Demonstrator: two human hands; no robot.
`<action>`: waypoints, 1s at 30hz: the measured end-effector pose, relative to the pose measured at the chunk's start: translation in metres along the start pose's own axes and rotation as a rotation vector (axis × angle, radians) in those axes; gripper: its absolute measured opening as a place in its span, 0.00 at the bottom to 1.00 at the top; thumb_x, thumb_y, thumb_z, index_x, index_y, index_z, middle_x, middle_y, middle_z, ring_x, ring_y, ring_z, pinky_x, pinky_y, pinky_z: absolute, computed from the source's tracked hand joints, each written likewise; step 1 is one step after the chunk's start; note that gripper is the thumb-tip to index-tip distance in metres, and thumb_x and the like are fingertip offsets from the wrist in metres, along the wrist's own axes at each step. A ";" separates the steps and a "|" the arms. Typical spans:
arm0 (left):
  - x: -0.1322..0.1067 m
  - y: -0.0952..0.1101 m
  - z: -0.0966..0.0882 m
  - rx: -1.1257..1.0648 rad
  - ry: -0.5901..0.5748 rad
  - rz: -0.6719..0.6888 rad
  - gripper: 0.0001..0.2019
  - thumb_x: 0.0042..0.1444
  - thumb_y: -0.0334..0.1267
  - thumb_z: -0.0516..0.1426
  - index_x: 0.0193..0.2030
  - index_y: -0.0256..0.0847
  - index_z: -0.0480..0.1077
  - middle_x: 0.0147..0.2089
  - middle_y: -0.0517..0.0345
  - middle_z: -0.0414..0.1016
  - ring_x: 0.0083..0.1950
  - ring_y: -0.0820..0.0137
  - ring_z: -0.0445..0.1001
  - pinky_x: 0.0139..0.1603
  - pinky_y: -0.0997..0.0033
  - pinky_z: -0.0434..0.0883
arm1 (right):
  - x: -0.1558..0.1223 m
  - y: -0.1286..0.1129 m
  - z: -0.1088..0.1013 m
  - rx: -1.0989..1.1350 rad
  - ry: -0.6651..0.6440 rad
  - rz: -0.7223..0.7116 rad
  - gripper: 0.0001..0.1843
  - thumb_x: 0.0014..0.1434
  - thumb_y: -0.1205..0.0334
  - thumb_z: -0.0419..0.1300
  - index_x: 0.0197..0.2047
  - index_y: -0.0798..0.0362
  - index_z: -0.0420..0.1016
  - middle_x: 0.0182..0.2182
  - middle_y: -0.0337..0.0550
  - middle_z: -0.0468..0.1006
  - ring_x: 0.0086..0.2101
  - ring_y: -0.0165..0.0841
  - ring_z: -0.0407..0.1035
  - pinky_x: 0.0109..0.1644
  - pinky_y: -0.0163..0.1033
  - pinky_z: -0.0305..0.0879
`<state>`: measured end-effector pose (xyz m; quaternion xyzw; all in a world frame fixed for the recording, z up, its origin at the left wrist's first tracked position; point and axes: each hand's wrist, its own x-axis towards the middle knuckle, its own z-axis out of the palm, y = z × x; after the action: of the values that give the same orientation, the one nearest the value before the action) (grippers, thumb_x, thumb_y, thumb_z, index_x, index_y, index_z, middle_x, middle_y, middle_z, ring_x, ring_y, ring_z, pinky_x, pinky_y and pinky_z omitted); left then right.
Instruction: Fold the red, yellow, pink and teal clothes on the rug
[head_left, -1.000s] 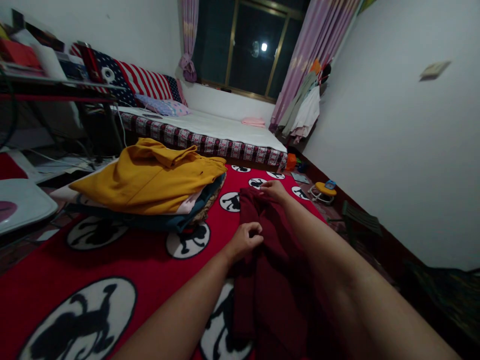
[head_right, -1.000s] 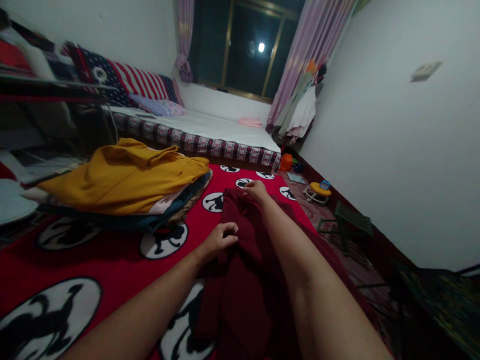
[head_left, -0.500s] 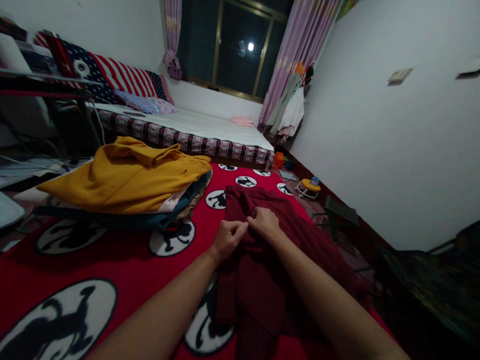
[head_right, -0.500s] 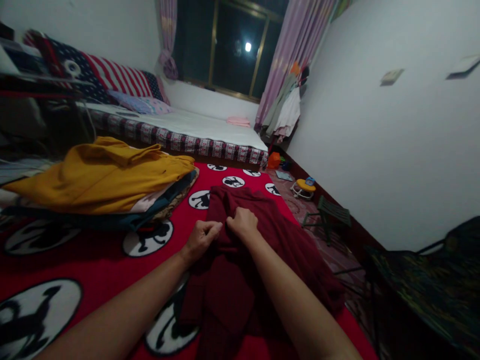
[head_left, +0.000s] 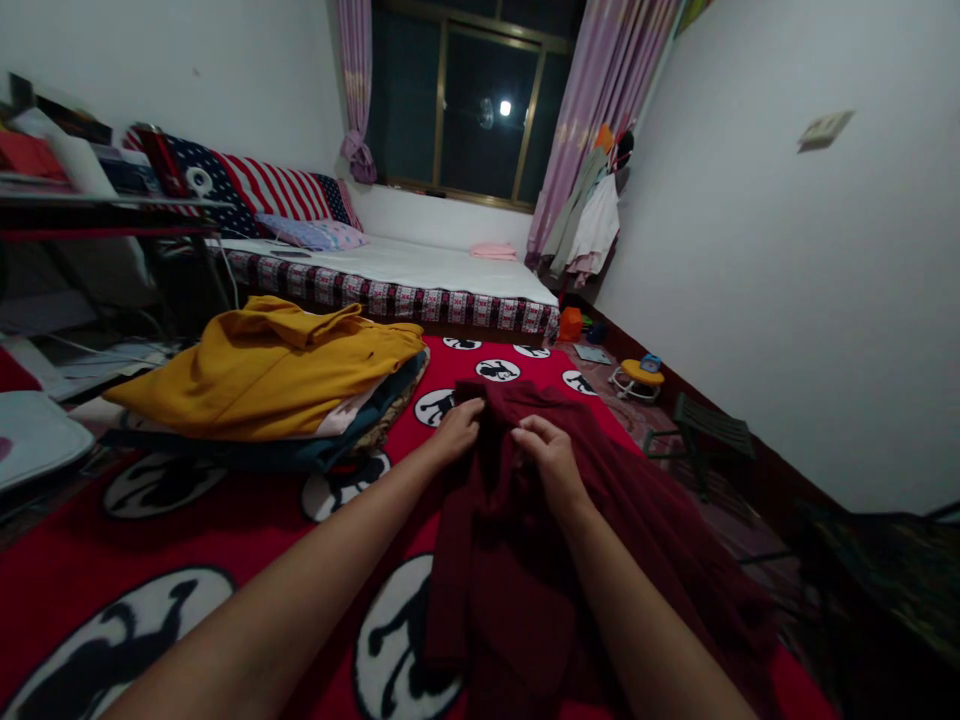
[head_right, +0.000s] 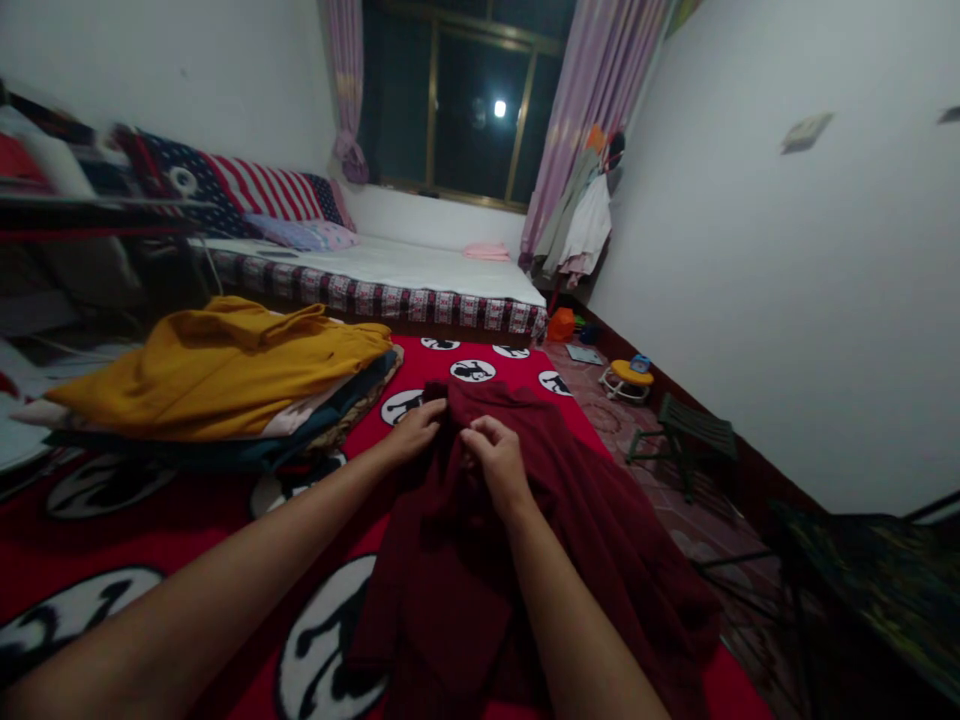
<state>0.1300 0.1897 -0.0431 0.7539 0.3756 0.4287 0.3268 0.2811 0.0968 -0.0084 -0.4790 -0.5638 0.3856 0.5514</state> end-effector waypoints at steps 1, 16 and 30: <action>0.007 -0.002 0.000 0.005 -0.042 0.016 0.20 0.48 0.29 0.53 0.48 0.41 0.74 0.53 0.55 0.76 0.55 0.64 0.71 0.60 0.64 0.64 | -0.006 -0.003 0.000 -0.085 -0.102 0.004 0.08 0.50 0.56 0.58 0.32 0.50 0.66 0.23 0.34 0.70 0.22 0.29 0.65 0.27 0.33 0.60; 0.049 0.001 -0.024 -0.066 -0.224 -0.353 0.12 0.41 0.26 0.59 0.34 0.32 0.79 0.22 0.60 0.73 0.25 0.74 0.69 0.30 0.77 0.67 | -0.125 -0.050 -0.007 -0.943 -0.635 -0.106 0.26 0.50 0.49 0.65 0.52 0.41 0.66 0.45 0.44 0.72 0.40 0.40 0.68 0.37 0.41 0.59; 0.043 0.009 -0.002 -0.260 0.013 -0.418 0.30 0.38 0.29 0.65 0.53 0.34 0.72 0.49 0.49 0.78 0.47 0.60 0.76 0.50 0.66 0.70 | -0.155 -0.097 -0.016 -0.620 -0.597 -0.051 0.06 0.53 0.69 0.58 0.35 0.51 0.69 0.32 0.38 0.74 0.33 0.30 0.67 0.37 0.34 0.59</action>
<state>0.1463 0.2217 -0.0178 0.6086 0.4671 0.4015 0.5003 0.2755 -0.0780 0.0472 -0.4753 -0.7996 0.3057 0.2033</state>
